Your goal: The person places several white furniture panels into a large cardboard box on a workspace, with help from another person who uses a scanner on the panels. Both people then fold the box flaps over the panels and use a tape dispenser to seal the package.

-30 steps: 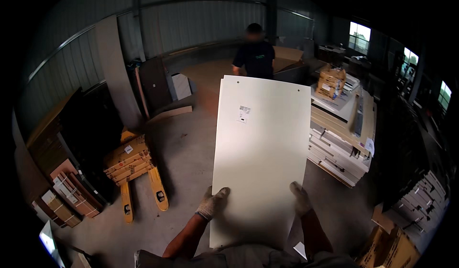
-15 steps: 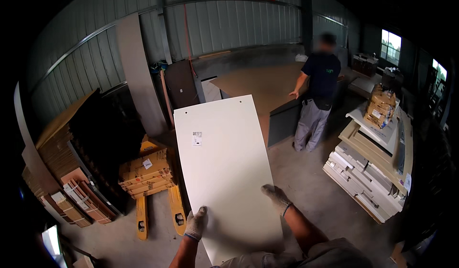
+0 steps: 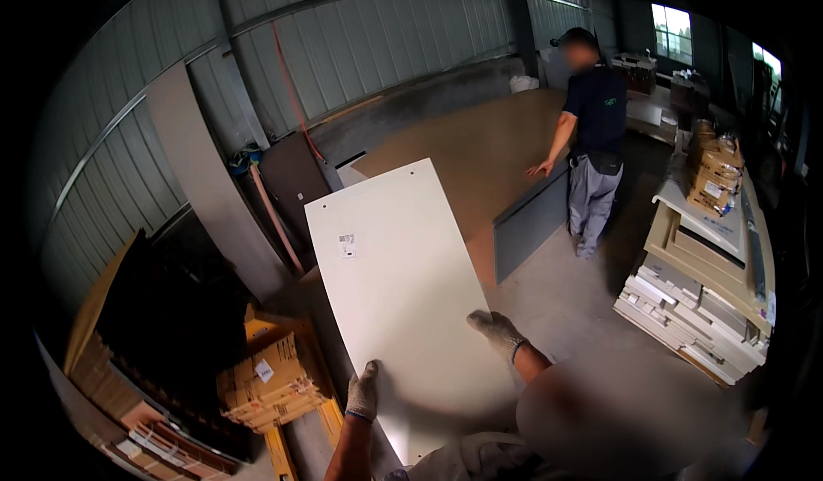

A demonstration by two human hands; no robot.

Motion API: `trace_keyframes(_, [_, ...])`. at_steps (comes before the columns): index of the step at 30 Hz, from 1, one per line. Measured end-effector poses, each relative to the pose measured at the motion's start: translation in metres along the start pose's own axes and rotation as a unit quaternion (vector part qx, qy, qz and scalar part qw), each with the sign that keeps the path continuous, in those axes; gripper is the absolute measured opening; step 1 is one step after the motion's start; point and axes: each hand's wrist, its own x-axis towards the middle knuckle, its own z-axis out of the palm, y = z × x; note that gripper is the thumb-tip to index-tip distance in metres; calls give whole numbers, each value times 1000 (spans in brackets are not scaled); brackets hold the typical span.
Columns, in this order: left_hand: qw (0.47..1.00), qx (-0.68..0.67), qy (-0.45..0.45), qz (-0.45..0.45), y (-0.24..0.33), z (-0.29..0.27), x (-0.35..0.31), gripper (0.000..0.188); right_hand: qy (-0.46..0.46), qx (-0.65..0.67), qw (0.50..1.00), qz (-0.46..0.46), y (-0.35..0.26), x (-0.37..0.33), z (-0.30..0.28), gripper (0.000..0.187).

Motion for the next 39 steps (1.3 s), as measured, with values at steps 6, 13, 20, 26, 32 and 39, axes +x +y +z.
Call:
trace_keyframes(6, [999, -38, 30, -19, 20, 32, 181, 43, 11, -58, 998, 24, -77, 171, -7, 70])
trace_keyframes(13, [999, -37, 15, -27, 42, 60, 394, 47, -7, -37, 999, -7, -69, 423, -6, 66])
trace_keyframes(20, [996, -6, -31, -89, 79, 103, 654, 51, 7, -46, 999, 11, -146, 628, -9, 64])
trace_keyframes(26, [998, 19, -20, -51, 68, 155, 839, 59, 85, -50, 994, 44, -130, 792, -37, 74])
trace_keyframes(32, [988, 70, -68, -117, 64, 223, 978, 69, 84, -65, 984, 145, -157, 914, -86, 83])
trace_keyframes(39, [951, 64, -117, -278, 53, 280, 1081, 68, 131, -11, 953, 271, -130, 994, -128, 91])
